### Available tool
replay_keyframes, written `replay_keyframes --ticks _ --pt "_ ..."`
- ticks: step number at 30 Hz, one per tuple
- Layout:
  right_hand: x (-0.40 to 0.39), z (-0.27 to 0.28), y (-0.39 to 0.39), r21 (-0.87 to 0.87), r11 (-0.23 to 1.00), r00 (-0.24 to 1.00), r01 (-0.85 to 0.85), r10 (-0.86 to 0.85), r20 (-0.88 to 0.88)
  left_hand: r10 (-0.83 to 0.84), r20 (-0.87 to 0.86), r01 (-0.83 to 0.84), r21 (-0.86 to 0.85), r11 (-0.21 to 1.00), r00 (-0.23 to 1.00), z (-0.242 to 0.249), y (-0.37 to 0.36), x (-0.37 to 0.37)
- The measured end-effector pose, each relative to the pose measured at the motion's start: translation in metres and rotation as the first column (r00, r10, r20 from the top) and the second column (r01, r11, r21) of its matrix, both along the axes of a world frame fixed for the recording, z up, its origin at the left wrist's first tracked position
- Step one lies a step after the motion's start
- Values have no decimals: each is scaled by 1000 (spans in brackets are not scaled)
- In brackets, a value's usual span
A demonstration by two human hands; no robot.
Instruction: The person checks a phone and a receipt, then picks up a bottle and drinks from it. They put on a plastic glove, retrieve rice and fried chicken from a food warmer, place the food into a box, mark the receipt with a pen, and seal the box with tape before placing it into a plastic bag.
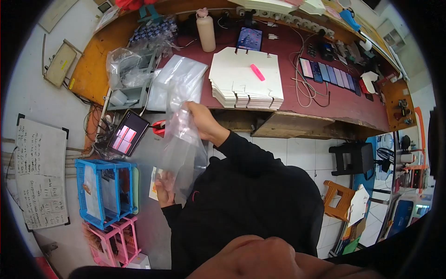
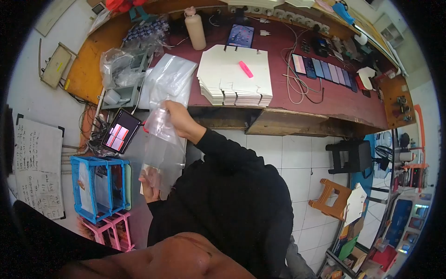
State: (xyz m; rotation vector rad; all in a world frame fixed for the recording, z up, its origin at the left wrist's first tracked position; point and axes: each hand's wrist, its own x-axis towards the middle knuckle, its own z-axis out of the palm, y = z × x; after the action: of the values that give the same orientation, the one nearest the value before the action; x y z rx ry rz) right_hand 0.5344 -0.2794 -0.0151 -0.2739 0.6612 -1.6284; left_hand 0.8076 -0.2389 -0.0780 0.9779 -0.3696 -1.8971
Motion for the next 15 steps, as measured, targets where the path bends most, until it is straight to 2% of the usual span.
replay_keyframes --ticks 1,2,3,4,6,7,8,10,12,14,15 --pt "-8 0 8 -13 998 998 69 -69 1 -12 -7 12 -6 1000 1000 -7 2 7" --pt "-15 6 19 -26 990 991 136 -136 1 -135 -113 124 -98 987 984 -18 5 17" --pt "-22 12 32 -54 991 991 124 -127 -43 -262 -207 223 -197 955 943 -30 7 24" --pt "-24 13 41 -54 990 989 134 -136 -54 -271 -217 230 -198 953 938 -27 14 21" --pt "-27 10 61 -37 982 945 184 -187 -268 -405 -430 315 -267 911 807 -24 29 12" --pt "-27 20 78 -22 986 951 164 -164 -260 -443 -448 339 -296 893 777 -16 38 -1" --pt "-31 18 89 -14 986 947 167 -164 -276 -440 -463 337 -291 896 769 -17 47 -10" --pt "-38 2 108 17 979 901 203 -180 -396 -367 -415 349 -123 929 832 -18 61 -22" --pt "-45 -10 124 45 967 892 252 -214 -397 -342 -450 329 -111 938 825 -35 66 -33" --pt "-55 -14 142 122 932 888 341 -277 -366 -488 -566 465 -198 863 664 -30 79 -49" --pt "-60 -14 148 133 911 876 390 -323 -359 -476 -570 454 -193 870 670 -23 90 -57"
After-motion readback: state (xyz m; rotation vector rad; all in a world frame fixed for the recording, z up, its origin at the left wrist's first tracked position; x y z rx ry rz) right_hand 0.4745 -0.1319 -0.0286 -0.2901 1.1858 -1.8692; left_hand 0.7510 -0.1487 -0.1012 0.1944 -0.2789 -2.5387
